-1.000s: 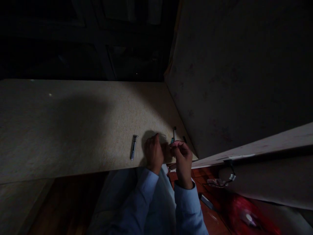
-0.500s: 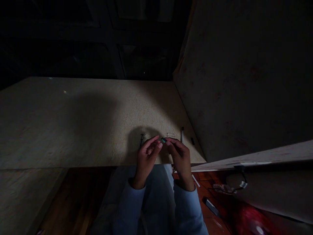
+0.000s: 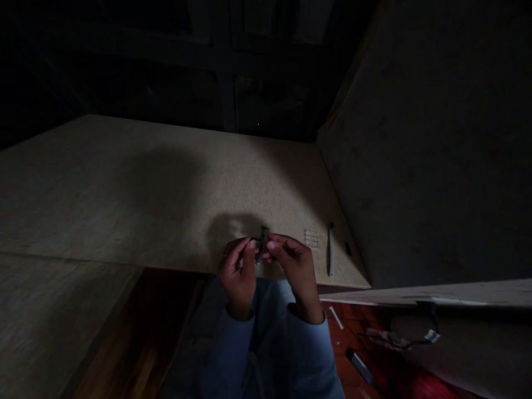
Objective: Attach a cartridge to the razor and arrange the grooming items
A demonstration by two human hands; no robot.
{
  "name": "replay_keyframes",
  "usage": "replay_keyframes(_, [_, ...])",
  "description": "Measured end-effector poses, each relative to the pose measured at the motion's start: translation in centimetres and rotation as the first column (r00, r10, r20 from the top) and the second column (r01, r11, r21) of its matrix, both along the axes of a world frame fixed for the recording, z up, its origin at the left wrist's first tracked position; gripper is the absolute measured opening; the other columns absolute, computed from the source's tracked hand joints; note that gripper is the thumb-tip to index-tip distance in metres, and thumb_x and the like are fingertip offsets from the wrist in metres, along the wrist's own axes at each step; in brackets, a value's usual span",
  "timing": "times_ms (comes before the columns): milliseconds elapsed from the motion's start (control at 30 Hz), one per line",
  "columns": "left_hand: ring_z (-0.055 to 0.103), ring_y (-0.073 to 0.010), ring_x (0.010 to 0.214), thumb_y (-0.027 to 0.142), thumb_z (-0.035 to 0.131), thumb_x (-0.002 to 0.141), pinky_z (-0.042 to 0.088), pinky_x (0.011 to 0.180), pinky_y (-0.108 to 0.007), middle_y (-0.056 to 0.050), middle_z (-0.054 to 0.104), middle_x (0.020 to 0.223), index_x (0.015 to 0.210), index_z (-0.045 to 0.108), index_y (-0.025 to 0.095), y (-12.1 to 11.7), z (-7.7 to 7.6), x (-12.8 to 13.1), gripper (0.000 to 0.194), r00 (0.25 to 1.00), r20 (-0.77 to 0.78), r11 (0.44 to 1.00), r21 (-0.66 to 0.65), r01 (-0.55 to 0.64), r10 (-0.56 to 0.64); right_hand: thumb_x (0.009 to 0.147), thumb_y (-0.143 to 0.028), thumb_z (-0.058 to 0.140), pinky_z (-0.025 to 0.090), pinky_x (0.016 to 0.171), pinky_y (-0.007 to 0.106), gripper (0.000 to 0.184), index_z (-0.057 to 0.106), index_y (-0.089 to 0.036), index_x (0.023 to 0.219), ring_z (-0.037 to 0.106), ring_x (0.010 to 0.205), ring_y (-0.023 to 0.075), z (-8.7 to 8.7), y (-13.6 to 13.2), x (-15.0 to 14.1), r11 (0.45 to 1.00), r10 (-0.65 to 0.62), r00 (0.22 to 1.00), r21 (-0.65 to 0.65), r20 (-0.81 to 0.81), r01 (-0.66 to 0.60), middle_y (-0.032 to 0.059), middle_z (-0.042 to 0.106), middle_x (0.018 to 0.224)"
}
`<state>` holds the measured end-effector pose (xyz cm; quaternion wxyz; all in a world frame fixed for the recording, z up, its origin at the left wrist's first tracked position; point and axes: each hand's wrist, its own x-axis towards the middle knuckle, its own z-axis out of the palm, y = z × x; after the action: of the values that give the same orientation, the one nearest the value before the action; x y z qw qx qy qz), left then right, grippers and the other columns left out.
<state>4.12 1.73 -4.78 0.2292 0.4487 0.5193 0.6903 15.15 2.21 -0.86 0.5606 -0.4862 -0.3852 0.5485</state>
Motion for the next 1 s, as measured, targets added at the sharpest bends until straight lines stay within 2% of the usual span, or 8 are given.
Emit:
replay_keyframes(100, [0.072, -0.0172, 0.088, 0.020, 0.062, 0.095, 0.057, 0.079, -0.031, -0.006, 0.076, 0.096, 0.100, 0.078, 0.023, 0.0, -1.1, -0.4, 0.017, 0.961, -0.265, 0.985, 0.166, -0.037, 0.081, 0.067, -0.047, 0.087, 0.060, 0.062, 0.032, 0.042, 0.079, -0.018, 0.097, 0.072, 0.070, 0.0197, -0.4, -0.4, -1.3, 0.998, 0.013, 0.998, -0.062, -0.062, -0.017, 0.0060, 0.080, 0.086])
replay_keyframes(167, [0.072, -0.0179, 0.091, 0.019, 0.059, 0.096, 0.057, 0.080, -0.032, -0.006, 0.075, 0.099, 0.100, 0.078, 0.025, -0.1, -1.6, -0.6, 0.020, 0.928, -0.362, 0.978, 0.208, -0.017, 0.093, 0.065, -0.046, 0.089, 0.061, 0.064, 0.033, 0.044, 0.079, -0.018, 0.098, 0.073, 0.075, 0.0204, -0.7, -0.7, -1.9, 0.997, -0.010, 0.995, -0.078, -0.099, 0.003, 0.0062, 0.081, 0.091])
replay_keyframes(400, [0.072, -0.0213, 0.089, 0.031, 0.063, 0.095, 0.060, 0.077, -0.036, -0.006, 0.074, 0.091, 0.088, 0.079, 0.028, -0.5, -2.1, -0.4, 0.018, 0.908, -0.400, 0.985, 0.163, -0.065, 0.126, 0.069, -0.041, 0.088, 0.058, 0.065, 0.030, 0.042, 0.078, -0.018, 0.102, 0.071, 0.074, 0.0180, -1.7, -0.7, -1.9, 0.997, -0.029, 0.982, -0.081, -0.184, 0.015, 0.0074, 0.080, 0.096])
replay_keyframes(500, [0.072, -0.0206, 0.085, 0.026, 0.064, 0.094, 0.059, 0.075, -0.035, -0.005, 0.075, 0.088, 0.088, 0.079, 0.029, -0.5, -2.0, -0.2, 0.017, 0.882, -0.441, 0.971, 0.225, -0.074, 0.169, 0.068, -0.041, 0.089, 0.057, 0.066, 0.029, 0.043, 0.077, -0.019, 0.104, 0.070, 0.076, 0.0178, -1.9, -0.8, -1.6, 0.997, -0.002, 0.972, -0.078, -0.234, -0.017, 0.0068, 0.079, 0.096])
replay_keyframes(667, [0.072, -0.0196, 0.084, 0.016, 0.068, 0.090, 0.057, 0.076, -0.033, -0.004, 0.075, 0.090, 0.099, 0.079, 0.031, -0.5, -2.1, 0.2, 0.021, 0.833, -0.489, 0.931, 0.357, -0.080, 0.259, 0.072, -0.043, 0.086, 0.052, 0.063, 0.025, 0.039, 0.079, -0.019, 0.102, 0.063, 0.065, 0.0129, -2.5, -1.0, -1.3, 0.995, 0.022, 0.961, -0.091, -0.275, -0.049, 0.0014, 0.075, 0.078])
replay_keyframes(733, [0.071, -0.0195, 0.086, 0.016, 0.068, 0.090, 0.057, 0.077, -0.033, -0.004, 0.075, 0.092, 0.101, 0.079, 0.031, -0.6, -2.4, 0.4, 0.022, 0.847, -0.475, 0.936, 0.343, -0.074, 0.241, 0.073, -0.043, 0.085, 0.050, 0.063, 0.025, 0.037, 0.079, -0.019, 0.102, 0.061, 0.063, 0.0122, -2.5, -1.0, -1.3, 0.995, 0.020, 0.962, -0.086, -0.272, -0.045, 0.0002, 0.074, 0.076])
replay_keyframes(833, [0.071, -0.0193, 0.088, 0.019, 0.065, 0.093, 0.058, 0.075, -0.032, -0.005, 0.074, 0.095, 0.100, 0.079, 0.030, -0.7, -2.4, 0.6, 0.019, 0.875, -0.456, 0.965, 0.257, -0.047, 0.164, 0.072, -0.042, 0.085, 0.050, 0.065, 0.027, 0.037, 0.078, -0.020, 0.100, 0.062, 0.066, 0.0138, -2.5, -1.0, -1.1, 0.998, 0.000, 0.965, -0.055, -0.262, -0.014, 0.0004, 0.074, 0.077])
replay_keyframes(1000, [0.070, -0.0213, 0.099, 0.022, 0.065, 0.092, 0.058, 0.086, -0.037, -0.007, 0.073, 0.107, 0.114, 0.073, 0.025, 0.0, -0.3, -0.2, 0.024, 0.890, -0.451, 0.979, 0.146, 0.143, -0.062, 0.073, -0.046, 0.083, 0.048, 0.064, 0.028, 0.036, 0.074, -0.020, 0.097, 0.062, 0.064, 0.0152, -2.6, -0.8, 0.1, 0.999, -0.040, 0.959, -0.014, -0.279, 0.038, 0.0013, 0.073, 0.076])
